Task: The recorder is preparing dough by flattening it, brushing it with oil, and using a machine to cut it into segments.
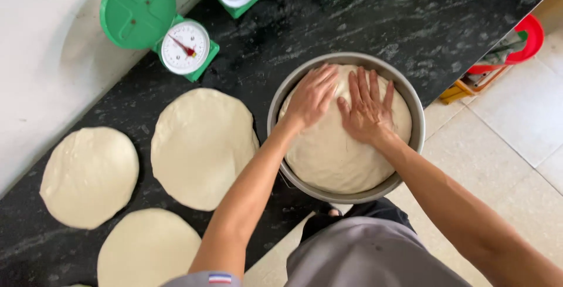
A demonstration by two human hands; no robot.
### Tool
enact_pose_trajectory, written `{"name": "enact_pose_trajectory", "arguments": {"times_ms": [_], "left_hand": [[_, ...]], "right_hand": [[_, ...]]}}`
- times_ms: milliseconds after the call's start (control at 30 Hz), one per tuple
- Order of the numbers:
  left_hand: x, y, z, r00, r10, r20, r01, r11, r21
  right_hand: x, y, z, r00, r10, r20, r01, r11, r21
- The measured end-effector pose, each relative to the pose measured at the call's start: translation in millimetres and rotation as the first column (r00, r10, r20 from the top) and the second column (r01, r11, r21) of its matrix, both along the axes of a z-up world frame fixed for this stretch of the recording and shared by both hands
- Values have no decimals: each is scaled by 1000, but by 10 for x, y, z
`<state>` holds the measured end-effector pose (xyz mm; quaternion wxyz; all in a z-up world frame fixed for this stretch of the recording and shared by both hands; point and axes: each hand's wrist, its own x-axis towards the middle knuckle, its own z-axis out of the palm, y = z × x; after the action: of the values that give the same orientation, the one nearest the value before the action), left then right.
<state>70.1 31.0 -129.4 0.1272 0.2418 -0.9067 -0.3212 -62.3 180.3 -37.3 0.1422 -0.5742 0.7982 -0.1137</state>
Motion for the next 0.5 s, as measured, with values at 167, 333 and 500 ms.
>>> {"name": "enact_pose_trajectory", "arguments": {"times_ms": [167,333,500], "left_hand": [[216,279,540,972,111,208,-33,937,-347],[265,376,406,938,153,312,-10,909,-417],[332,317,338,918,206,340,-39,898,-439]], "right_hand": [[35,-160,151,998,15,66,-14,1000,-15],[43,-261,-74,971,228,-75,-233,970,-72],[-57,-314,-30,974,207,-93,-203,978,51]]}}
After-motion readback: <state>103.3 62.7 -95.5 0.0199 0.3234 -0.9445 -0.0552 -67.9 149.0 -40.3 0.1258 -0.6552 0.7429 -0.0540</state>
